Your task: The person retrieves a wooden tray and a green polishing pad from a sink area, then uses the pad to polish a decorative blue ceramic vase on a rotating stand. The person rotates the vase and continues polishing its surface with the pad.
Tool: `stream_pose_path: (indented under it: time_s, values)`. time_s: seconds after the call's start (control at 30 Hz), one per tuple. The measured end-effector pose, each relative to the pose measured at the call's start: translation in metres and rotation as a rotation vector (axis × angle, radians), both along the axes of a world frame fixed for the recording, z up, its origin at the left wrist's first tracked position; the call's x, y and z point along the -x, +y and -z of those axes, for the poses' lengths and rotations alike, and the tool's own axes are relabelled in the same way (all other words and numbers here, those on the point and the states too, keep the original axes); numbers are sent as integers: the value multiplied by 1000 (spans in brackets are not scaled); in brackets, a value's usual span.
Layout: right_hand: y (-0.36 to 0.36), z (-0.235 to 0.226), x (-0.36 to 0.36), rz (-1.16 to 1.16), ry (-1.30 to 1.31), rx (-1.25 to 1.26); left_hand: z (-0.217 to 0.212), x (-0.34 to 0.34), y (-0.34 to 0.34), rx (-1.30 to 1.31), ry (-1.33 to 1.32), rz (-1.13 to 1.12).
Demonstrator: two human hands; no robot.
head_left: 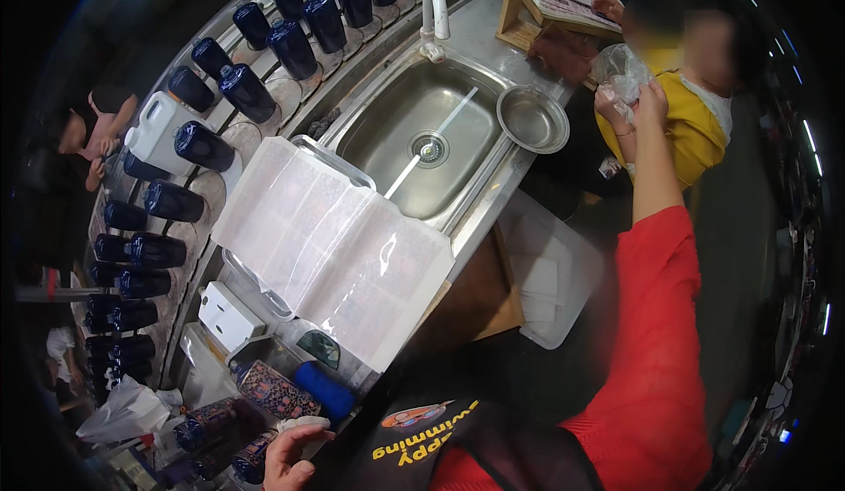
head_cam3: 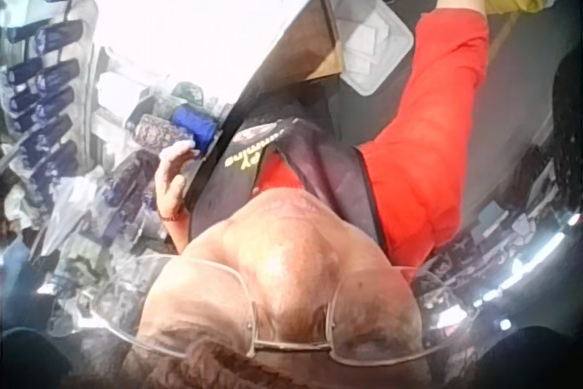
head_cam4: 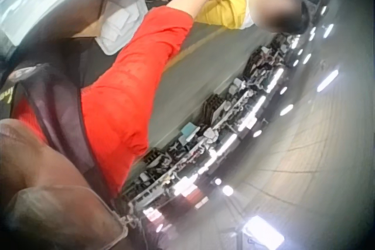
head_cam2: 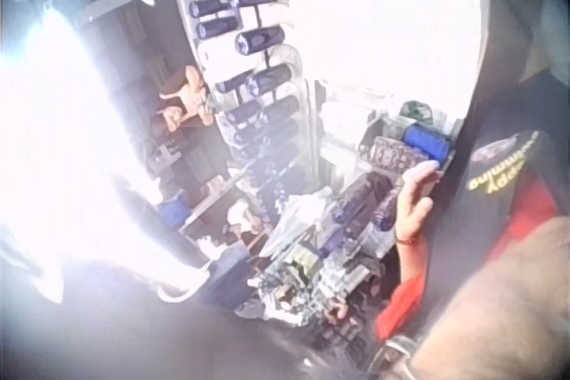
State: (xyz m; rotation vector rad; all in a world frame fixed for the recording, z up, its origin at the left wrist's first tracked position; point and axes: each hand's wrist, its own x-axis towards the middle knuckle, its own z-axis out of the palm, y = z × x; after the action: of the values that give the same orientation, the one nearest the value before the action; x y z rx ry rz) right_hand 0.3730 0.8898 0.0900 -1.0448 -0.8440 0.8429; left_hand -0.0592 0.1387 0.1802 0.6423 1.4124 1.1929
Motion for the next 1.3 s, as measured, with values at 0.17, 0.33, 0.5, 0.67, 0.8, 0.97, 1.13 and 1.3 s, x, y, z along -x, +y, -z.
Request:
stream_pose_path:
  time_s: [0.17, 0.33, 0.5, 0.67, 0.8, 0.97, 1.13, 1.3]
  values:
    - [33, 17, -37, 26, -102, 96, -10, -6, -22, -15, 32, -118]
    - [44, 30, -28, -272, -210, 42, -12, 6, -65, -16, 276, -125]
    - [5, 28, 73, -203, -441, 42, -22, 23, -108, -54, 564, -303]
    - [-77, -11, 145, -205, -597, -77, -38, 78, -189, -77, 545, -905]
    - [-161, -54, 240, -461, -643, -298, -59, 157, -309, -138, 785, -1380]
    - [-363, -113, 426, -1125, -562, -475, -137, 300, -453, 270, 1869, -1689]
    - [-595, -171, 573, -1621, -545, -935, -201, 412, -501, 1091, 1826, -1406]
    - [-713, -195, 622, -1752, -459, -1252, -218, 414, -510, 921, 2059, -1506]
